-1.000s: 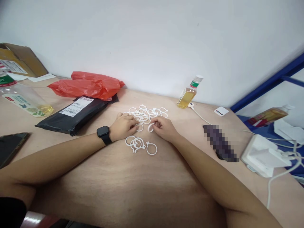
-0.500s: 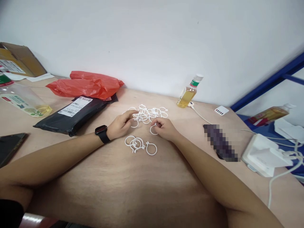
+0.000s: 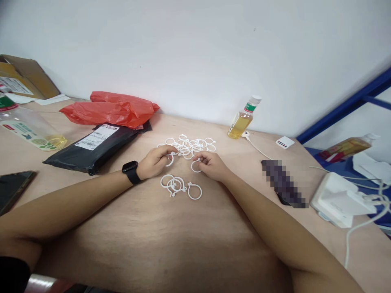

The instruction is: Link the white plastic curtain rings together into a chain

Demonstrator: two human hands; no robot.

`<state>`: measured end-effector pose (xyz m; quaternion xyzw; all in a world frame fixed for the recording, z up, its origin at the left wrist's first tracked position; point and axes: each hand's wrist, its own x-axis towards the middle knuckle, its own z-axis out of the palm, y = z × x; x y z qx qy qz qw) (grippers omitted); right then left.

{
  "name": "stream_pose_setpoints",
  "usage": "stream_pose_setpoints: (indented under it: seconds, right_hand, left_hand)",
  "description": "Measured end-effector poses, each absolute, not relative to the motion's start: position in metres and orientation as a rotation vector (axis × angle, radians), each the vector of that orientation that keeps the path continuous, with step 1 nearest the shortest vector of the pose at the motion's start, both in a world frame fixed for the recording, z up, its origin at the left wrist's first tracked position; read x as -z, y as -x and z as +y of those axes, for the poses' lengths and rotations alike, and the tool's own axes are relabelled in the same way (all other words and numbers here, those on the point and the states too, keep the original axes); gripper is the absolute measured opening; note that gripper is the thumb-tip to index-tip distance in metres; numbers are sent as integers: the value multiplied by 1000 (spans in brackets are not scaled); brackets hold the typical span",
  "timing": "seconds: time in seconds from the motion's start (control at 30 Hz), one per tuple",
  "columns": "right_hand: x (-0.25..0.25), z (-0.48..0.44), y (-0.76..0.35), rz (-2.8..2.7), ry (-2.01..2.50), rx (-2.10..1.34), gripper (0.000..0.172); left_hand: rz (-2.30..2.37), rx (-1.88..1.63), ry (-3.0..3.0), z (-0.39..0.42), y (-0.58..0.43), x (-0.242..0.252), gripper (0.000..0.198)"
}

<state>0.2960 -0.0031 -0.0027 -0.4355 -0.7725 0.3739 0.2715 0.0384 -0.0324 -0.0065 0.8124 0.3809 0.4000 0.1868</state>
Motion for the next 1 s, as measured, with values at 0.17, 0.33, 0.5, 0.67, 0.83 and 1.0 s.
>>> stream_pose_setpoints:
  seconds: [0.17, 0.33, 0.5, 0.67, 0.83, 1.0]
  right_hand:
    - [2, -2, -298, -2119, 1105, -924, 25]
    - [3, -1, -298, -2156, 1105, -857, 27]
    - [2, -1, -299, -2175, 1088, -815, 29]
    - [4, 0, -300, -2197, 1072, -805, 30]
    - [4, 0, -298, -2210, 1045, -798, 32]
    - [1, -1, -297, -2202, 1014, -731, 33]
  left_hand:
    - [986, -1123, -2340, -33, -37, 5, 34]
    - [1060, -1204, -2310, -32, -39, 6, 32]
    - [1119, -1207, -2283, -31, -41, 6, 31]
    - [1125, -1208, -2224, -31, -40, 8, 23]
    - [997, -1233, -2284, -32, -39, 5, 24]
    - [934, -1230, -2326, -31, -39, 5, 30]
